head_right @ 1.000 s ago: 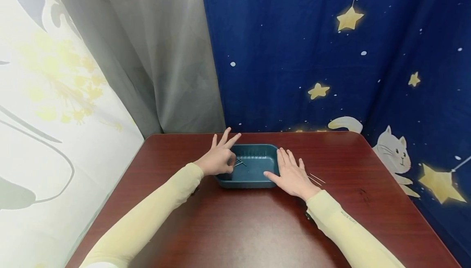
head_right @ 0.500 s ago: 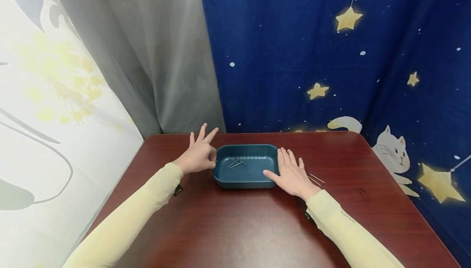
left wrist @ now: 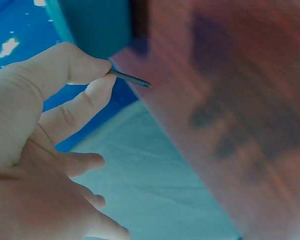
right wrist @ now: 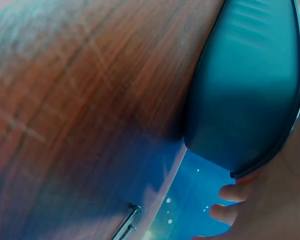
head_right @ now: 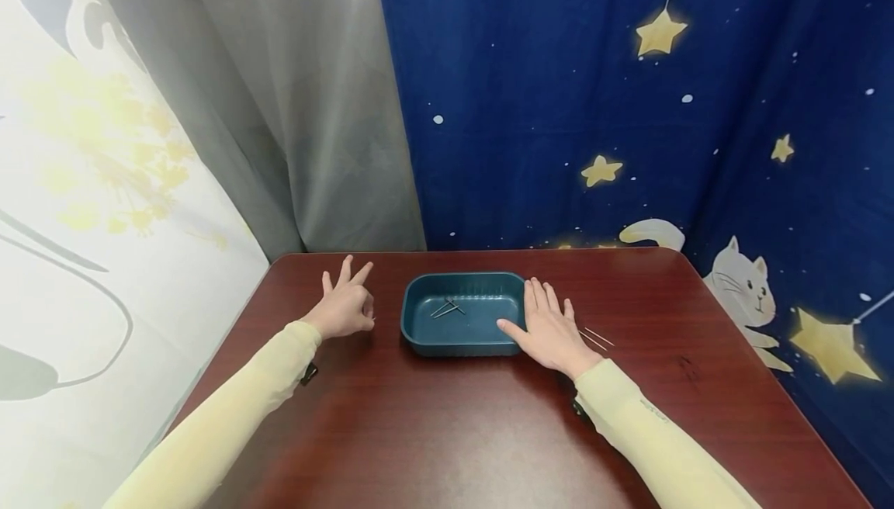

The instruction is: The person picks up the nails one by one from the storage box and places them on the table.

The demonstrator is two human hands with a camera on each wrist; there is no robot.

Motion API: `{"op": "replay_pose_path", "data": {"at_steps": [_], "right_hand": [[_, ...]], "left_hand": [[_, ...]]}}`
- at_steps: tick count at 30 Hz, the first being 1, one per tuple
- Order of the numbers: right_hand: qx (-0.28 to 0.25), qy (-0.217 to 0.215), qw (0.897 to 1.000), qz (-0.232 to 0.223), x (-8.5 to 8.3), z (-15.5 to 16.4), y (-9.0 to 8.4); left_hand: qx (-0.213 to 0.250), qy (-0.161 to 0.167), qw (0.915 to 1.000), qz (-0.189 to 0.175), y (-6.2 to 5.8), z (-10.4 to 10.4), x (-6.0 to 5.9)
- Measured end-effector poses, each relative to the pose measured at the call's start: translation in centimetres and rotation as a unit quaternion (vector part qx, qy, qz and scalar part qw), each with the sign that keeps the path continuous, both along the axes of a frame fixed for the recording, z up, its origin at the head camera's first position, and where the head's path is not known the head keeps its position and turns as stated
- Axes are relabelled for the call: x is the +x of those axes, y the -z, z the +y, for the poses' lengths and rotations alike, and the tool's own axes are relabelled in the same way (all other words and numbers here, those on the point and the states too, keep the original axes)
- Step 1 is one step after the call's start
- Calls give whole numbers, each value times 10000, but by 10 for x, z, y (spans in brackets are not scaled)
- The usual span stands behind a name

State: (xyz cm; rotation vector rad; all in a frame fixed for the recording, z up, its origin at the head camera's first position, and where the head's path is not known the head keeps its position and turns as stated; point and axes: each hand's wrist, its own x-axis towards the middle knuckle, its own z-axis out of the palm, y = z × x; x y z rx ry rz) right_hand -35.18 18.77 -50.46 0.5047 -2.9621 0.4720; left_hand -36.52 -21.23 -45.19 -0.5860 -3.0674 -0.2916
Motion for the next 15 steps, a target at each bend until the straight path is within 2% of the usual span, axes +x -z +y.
{"op": "replay_pose_path", "data": {"at_steps": [5,15], "right_hand": [[27,-14,10000,5,-1,0,0],[5,6,10000,-76,0,-1,-1]], "left_hand": [[-157,-198,9994,-243,15,-9,-2],[-290,-363,9980,-420,34,-11,-2]]}}
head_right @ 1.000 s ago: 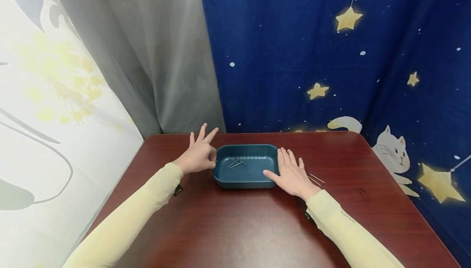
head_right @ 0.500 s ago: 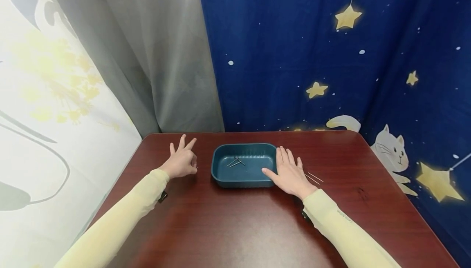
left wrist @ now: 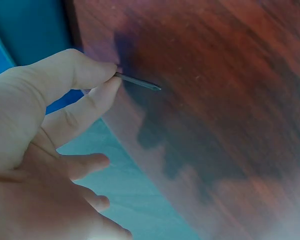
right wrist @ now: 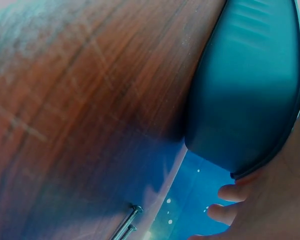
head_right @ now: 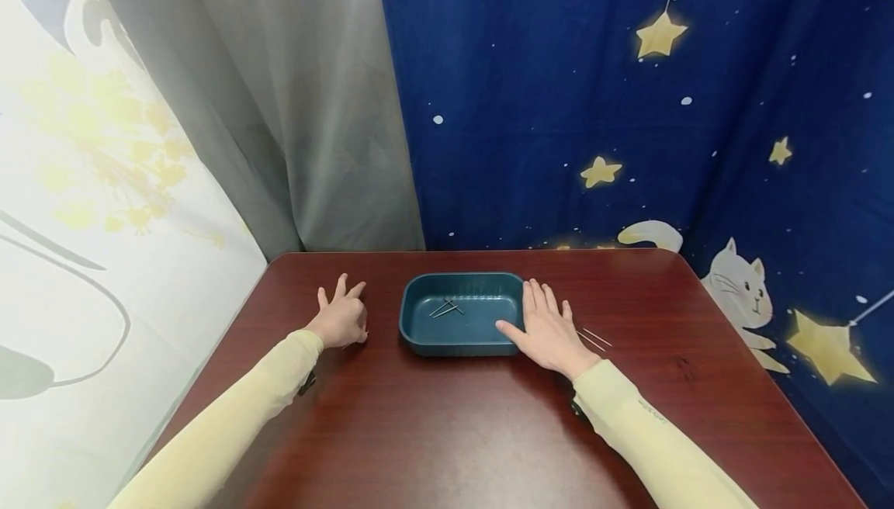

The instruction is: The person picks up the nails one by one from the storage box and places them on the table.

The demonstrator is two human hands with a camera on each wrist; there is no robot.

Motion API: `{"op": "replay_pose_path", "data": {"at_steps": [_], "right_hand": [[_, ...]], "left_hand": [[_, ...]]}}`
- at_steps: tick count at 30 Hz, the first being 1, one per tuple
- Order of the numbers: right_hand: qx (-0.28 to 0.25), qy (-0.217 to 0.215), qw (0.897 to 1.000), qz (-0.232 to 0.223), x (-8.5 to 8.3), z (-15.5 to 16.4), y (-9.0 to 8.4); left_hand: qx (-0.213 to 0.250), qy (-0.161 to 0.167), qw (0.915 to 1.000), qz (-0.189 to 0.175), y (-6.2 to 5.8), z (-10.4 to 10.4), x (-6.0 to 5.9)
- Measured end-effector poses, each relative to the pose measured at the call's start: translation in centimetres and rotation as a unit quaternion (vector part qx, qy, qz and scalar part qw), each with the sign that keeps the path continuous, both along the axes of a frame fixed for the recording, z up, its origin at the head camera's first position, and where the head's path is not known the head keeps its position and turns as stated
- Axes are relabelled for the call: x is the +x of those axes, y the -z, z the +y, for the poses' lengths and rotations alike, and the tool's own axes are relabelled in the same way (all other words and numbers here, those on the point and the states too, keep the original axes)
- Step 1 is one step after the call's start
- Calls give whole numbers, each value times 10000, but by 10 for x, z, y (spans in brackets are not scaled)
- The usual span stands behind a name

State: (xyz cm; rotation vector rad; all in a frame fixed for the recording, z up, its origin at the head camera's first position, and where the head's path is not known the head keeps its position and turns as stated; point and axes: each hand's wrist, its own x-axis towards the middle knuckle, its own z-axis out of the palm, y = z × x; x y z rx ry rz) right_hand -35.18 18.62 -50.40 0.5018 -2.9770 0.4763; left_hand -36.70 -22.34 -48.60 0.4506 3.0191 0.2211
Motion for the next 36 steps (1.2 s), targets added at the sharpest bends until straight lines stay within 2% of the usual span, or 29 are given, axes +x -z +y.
{"op": "replay_pose_path", "data": {"at_steps": [15,23,27,36], "right_hand": [[-35,-4,10000,-49,0,-1,0],[2,-20,10000,-15,1,-1,-1],[31,-19,10000,2,0,0,-1],[20,-26,10000,23,-1,0,1]], "left_hand": [[59,-189,9997,-154,5,0,0],[-29,-131,9999,-110,-1,0,-3],[151,-114,9998,101,-8,1,-4],[739,159,9921,997,-19,14,-8]]}}
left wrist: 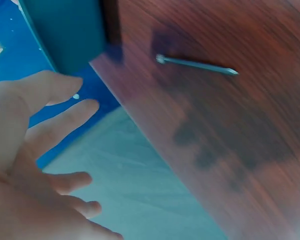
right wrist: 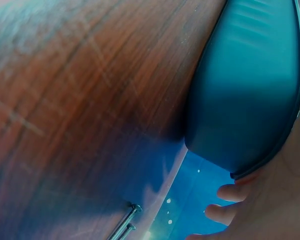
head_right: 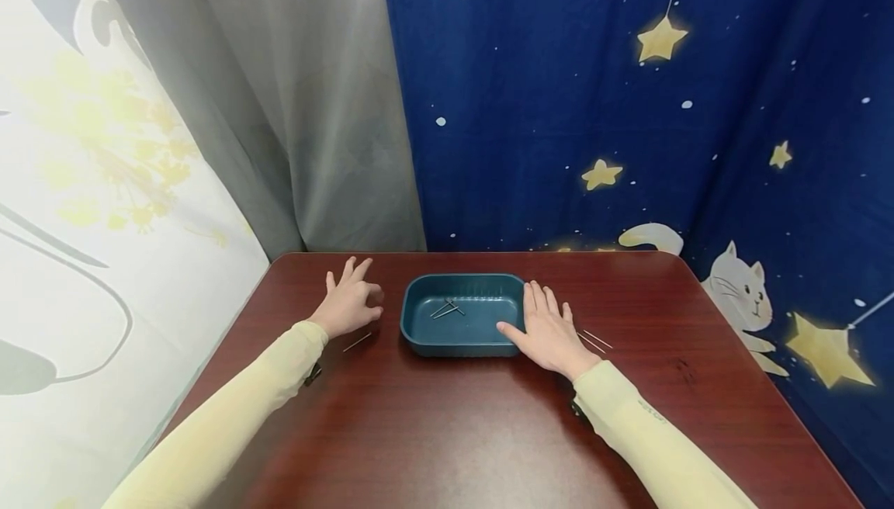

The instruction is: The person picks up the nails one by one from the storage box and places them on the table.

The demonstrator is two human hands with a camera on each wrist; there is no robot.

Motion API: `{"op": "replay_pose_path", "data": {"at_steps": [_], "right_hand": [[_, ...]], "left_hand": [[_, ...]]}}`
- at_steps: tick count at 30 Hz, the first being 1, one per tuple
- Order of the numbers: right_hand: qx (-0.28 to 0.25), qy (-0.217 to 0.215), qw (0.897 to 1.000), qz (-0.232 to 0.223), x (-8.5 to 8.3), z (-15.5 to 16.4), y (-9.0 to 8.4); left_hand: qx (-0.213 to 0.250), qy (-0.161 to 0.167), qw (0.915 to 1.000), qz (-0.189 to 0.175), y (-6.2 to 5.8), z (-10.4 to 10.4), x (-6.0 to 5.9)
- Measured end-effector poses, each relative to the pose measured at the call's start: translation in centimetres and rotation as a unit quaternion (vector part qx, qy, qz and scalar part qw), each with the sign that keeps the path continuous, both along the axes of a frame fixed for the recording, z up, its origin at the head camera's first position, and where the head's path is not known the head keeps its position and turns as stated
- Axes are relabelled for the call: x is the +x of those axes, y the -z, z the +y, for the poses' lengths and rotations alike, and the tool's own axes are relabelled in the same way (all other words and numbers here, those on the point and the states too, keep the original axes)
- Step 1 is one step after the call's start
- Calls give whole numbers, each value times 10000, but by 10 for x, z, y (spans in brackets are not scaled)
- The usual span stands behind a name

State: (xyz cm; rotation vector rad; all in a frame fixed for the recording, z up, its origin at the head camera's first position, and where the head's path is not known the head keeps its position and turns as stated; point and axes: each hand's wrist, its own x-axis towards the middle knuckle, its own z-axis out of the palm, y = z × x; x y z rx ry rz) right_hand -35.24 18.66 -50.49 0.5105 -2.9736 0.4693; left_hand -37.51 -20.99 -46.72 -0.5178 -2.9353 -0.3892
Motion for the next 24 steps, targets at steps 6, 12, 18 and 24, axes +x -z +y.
{"op": "replay_pose_path", "data": {"at_steps": [6,12,18,24], "right_hand": [[-2,-17,10000,-9,-1,0,1],[-7,5,10000,-32,-1,-1,0],[17,15,10000,-32,0,3,-2],[52,-7,10000,-67,1,-1,-2]], "left_hand": [[239,214,9984,466,-8,19,-2],[194,319,9975,595,-14,44,-6],[-48,390,9971,645,-9,77,-15],[-525,328,9975,344,1,103,-19]]}}
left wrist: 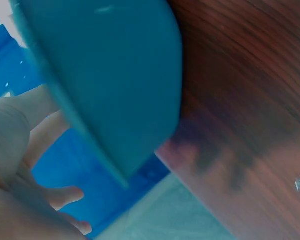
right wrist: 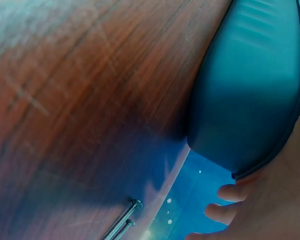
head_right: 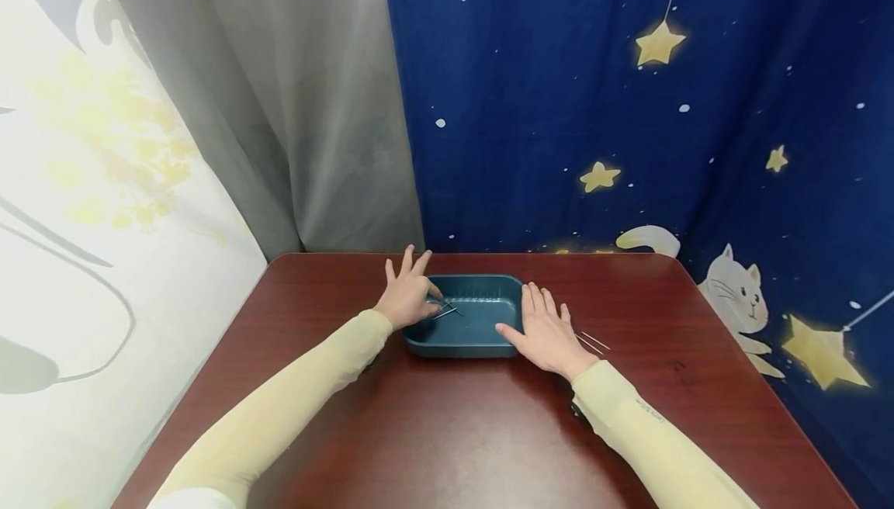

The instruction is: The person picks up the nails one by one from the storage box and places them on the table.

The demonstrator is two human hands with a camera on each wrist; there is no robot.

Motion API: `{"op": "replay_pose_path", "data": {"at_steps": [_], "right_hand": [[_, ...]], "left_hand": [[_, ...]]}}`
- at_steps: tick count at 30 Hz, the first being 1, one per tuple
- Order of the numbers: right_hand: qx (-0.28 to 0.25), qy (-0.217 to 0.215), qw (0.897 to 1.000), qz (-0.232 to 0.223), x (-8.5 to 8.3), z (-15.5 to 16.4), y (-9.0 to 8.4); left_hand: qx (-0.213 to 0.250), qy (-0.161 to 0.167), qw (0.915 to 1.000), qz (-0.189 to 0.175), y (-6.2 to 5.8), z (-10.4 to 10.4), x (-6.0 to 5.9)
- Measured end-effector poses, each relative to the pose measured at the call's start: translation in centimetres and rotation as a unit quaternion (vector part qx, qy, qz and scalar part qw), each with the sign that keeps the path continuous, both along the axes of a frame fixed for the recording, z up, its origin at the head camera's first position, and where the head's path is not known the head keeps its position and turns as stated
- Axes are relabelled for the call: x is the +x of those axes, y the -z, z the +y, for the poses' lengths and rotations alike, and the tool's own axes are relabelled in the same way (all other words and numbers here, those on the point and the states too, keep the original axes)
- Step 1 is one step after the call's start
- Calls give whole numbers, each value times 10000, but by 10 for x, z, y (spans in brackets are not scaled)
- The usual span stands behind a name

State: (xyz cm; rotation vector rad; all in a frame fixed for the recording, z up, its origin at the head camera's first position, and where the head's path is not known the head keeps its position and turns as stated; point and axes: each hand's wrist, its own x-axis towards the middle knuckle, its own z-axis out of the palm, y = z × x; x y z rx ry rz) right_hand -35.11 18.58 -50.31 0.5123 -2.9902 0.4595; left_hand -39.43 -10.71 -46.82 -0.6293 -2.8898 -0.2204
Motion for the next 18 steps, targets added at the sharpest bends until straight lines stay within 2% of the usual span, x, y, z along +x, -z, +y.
{"op": "replay_pose_path", "data": {"at_steps": [5,11,18], "right_hand": [[8,3,10000,-23,1,-2,-2],[4,2,10000,-1,1,-1,-4],[-32,-10,10000,-66,2,-1,-3]], "left_hand": [[-234,-131,9996,-117,10,15,-9],[-429,-234,9988,-104,19,24,-18],[-598,-217,9977,-220,29,27,-20]]}}
